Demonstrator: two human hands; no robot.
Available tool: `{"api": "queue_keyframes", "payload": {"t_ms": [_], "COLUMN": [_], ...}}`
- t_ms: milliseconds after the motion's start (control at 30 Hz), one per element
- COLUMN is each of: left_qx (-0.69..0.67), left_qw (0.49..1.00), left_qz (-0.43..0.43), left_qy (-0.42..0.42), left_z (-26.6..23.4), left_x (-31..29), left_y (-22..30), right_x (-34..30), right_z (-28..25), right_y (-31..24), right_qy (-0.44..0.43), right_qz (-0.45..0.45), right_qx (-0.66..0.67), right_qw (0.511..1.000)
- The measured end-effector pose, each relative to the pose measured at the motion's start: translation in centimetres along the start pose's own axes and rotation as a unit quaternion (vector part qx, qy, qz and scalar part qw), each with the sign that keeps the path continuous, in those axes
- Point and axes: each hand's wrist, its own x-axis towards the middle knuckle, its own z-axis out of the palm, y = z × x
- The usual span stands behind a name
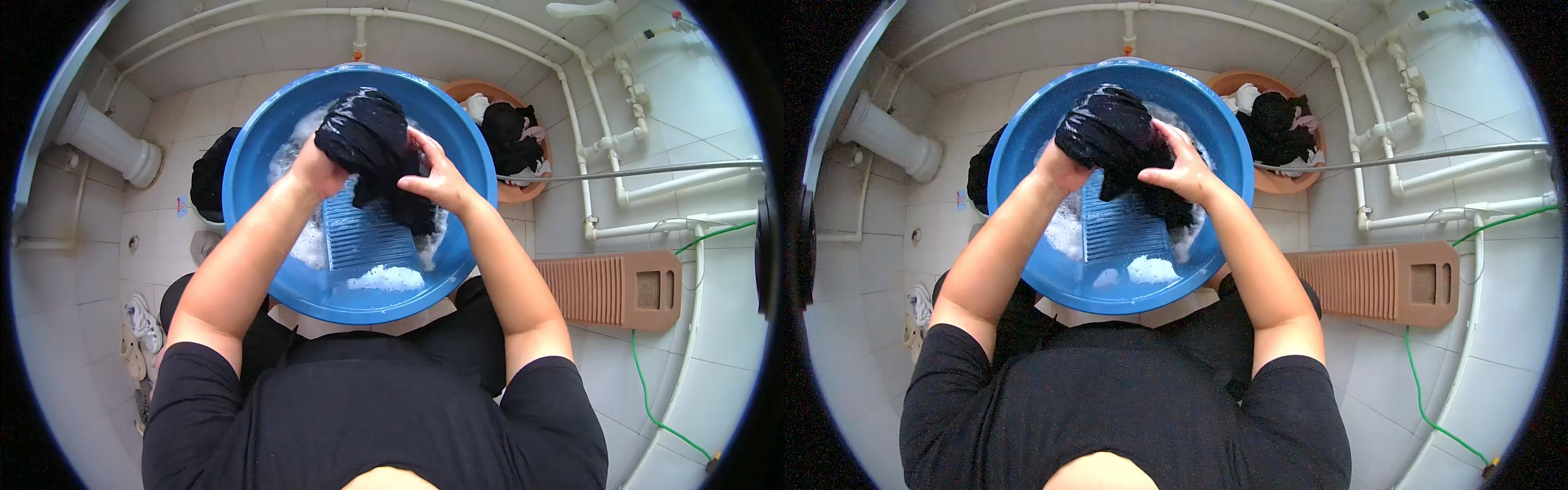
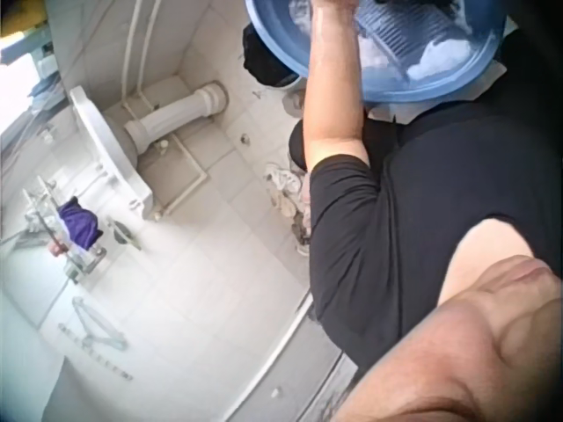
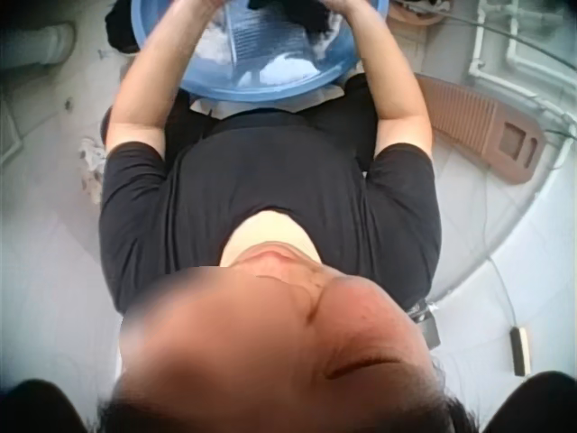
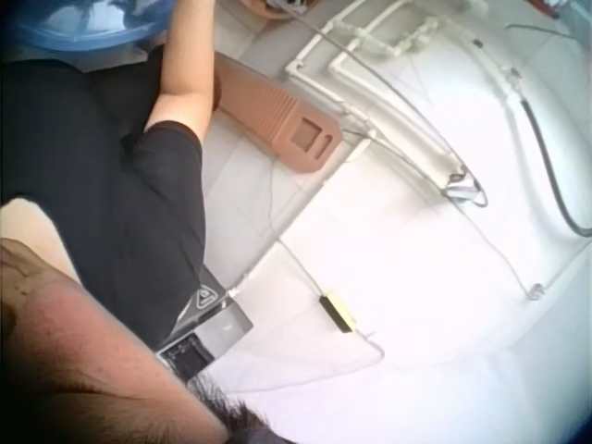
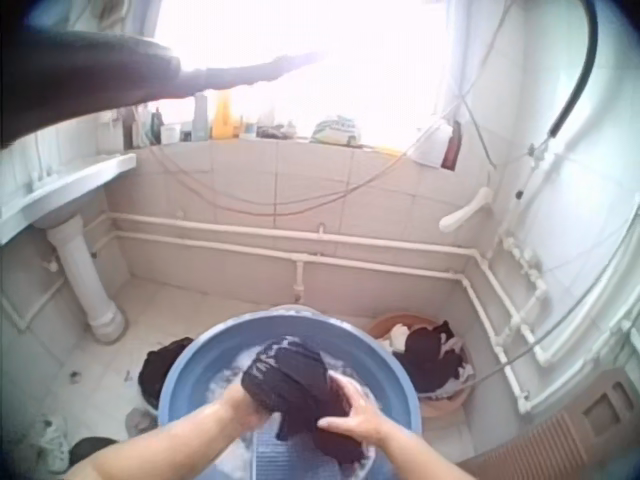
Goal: The person hand-washes a dark garment in a blue basin filled with soapy water, scrubbing it against a built-in washboard. After rinsing the dark item, they pick up a beige garment and rinse it thoroughly using a handheld shower hose.
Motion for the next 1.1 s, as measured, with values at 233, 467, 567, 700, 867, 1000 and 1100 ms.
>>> {"api": "queue_keyframes", "payload": {"t_ms": [233, 467, 567, 700, 867, 1000, 1100], "left_qx": [0.137, 0.463, 0.497, 0.617, 0.698, 0.732, 0.734], "left_qw": [0.984, 0.886, 0.860, 0.780, 0.654, 0.663, 0.653], "left_qz": [-0.036, -0.026, 0.036, 0.107, 0.284, 0.119, 0.097], "left_qy": [0.108, 0.027, 0.107, -0.005, 0.060, 0.098, 0.160], "left_z": [-5.6, -9.3, -7.2, -4.8, -5.1, -8.0, -8.4], "left_x": [-3.2, -2.9, -0.7, -2.7, -8.3, -2.4, 0.2], "left_y": [-3.0, -0.1, -2.6, -3.5, -8.8, -7.1, -6.5], "right_x": [0.9, 1.5, 0.4, -4.2, -7.4, -1.0, 1.8], "right_z": [3.2, 5.8, 7.5, 8.2, 9.7, 10.5, 10.8], "right_y": [3.0, 5.1, 1.6, -2.2, -2.0, 0.5, 1.7], "right_qy": [-0.065, -0.006, -0.019, 0.015, 0.067, -0.031, 0.037], "right_qz": [0.190, 0.154, -0.026, -0.189, -0.119, 0.099, 0.162], "right_qx": [0.191, -0.178, -0.160, -0.192, -0.205, -0.179, -0.199], "right_qw": [0.961, 0.972, 0.987, 0.963, 0.969, 0.978, 0.966]}}
